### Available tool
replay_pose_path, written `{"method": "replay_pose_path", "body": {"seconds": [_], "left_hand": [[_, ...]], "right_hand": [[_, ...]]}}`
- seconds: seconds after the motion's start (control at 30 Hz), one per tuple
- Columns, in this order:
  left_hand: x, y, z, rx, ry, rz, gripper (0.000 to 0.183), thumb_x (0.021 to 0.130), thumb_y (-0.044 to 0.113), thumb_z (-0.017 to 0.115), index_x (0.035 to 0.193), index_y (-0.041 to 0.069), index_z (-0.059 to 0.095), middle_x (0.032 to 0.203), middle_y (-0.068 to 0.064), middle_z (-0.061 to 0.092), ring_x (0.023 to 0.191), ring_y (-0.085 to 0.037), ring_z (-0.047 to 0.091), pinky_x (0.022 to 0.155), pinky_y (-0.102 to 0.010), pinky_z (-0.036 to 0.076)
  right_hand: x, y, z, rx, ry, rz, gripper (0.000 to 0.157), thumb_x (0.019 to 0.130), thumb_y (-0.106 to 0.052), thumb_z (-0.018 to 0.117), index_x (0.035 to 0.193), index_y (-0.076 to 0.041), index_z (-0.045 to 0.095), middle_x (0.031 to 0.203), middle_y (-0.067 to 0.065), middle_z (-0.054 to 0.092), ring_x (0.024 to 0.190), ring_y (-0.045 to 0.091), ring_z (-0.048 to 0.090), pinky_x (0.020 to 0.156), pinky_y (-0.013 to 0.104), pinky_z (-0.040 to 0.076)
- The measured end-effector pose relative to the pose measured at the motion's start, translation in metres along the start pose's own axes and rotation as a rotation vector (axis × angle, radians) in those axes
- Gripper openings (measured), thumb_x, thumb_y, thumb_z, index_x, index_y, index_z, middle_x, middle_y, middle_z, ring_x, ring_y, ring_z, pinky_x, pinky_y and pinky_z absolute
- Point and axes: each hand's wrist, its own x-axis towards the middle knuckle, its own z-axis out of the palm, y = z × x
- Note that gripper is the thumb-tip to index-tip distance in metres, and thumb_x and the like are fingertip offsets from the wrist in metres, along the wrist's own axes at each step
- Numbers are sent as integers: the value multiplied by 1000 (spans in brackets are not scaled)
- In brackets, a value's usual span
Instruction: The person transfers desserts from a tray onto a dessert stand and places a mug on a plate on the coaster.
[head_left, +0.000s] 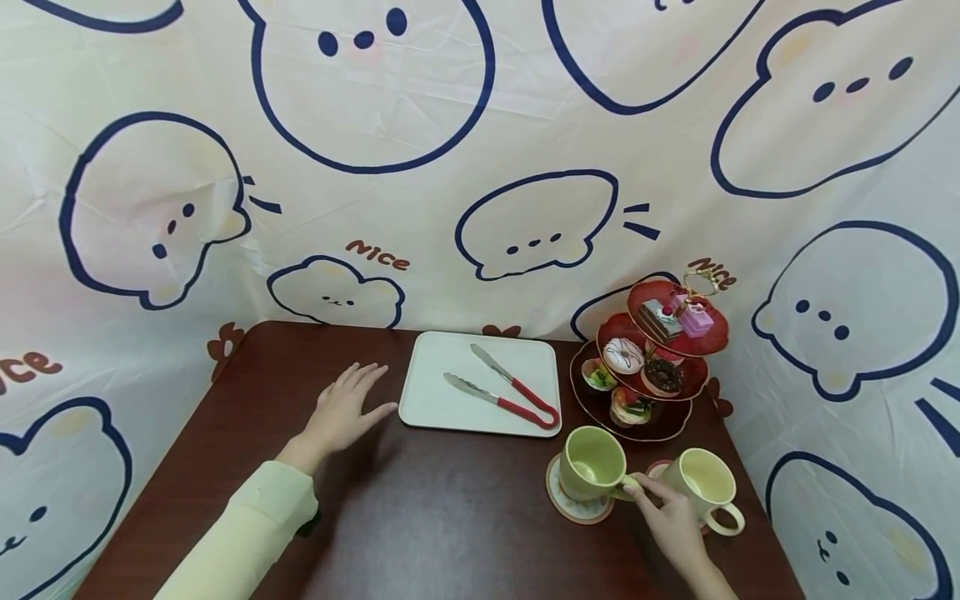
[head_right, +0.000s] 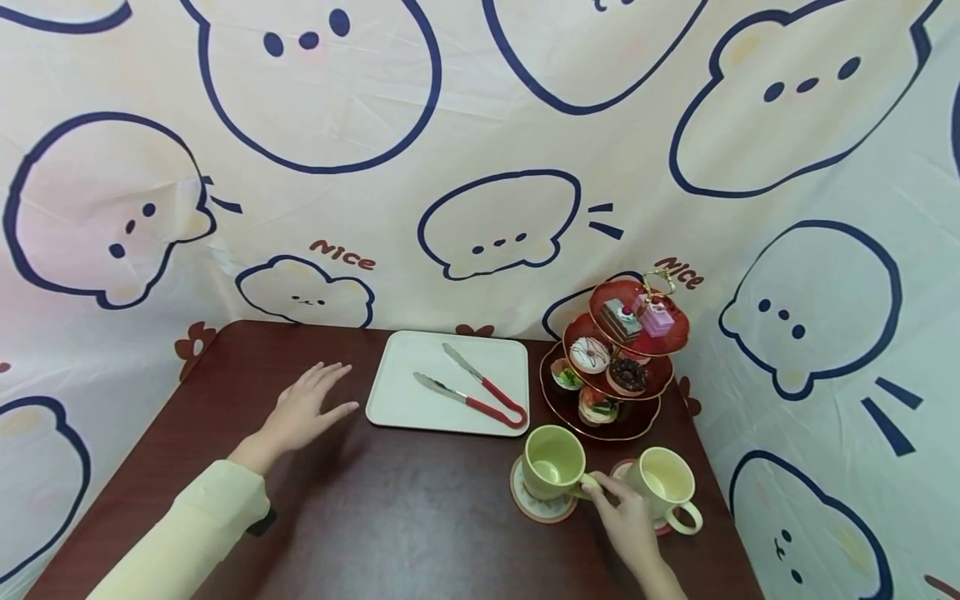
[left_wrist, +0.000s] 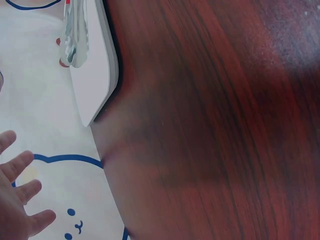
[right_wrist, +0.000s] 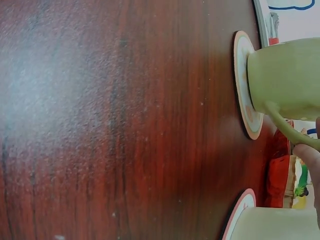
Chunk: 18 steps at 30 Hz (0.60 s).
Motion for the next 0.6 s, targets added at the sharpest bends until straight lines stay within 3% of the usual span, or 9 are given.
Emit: {"method": "replay_pose_path", "body": {"seconds": [0.13, 0.3, 0.6], "left_hand": [[0, -1, -1, 1, 2, 3, 71, 98, 41, 67, 154, 6, 43, 156, -22, 40, 147, -47, 24, 106, -78, 23], [0, -3, -2, 19, 3, 2, 72, 98, 46, 65, 154, 6, 43, 157, -22, 41, 148, -46, 24, 107, -77, 24], [0, -8, -7, 82, -10, 13, 74, 99, 51, 61, 156, 8, 42, 157, -22, 40, 148, -46, 24, 107, -77, 24]], "right_hand": [[-1, 1, -1, 18, -4, 14, 24, 80, 2, 81, 104, 8, 77, 100, 19, 75, 95, -3, 63, 78, 4, 44], [0, 2, -5, 63, -38, 12, 23, 81, 3, 81, 104, 7, 76, 99, 18, 75, 93, -4, 62, 73, 7, 47], [9, 4, -17, 63, -189, 51, 21, 86, -5, 80, 106, -1, 78, 89, 2, 70, 69, 2, 55, 57, 23, 49]]}}
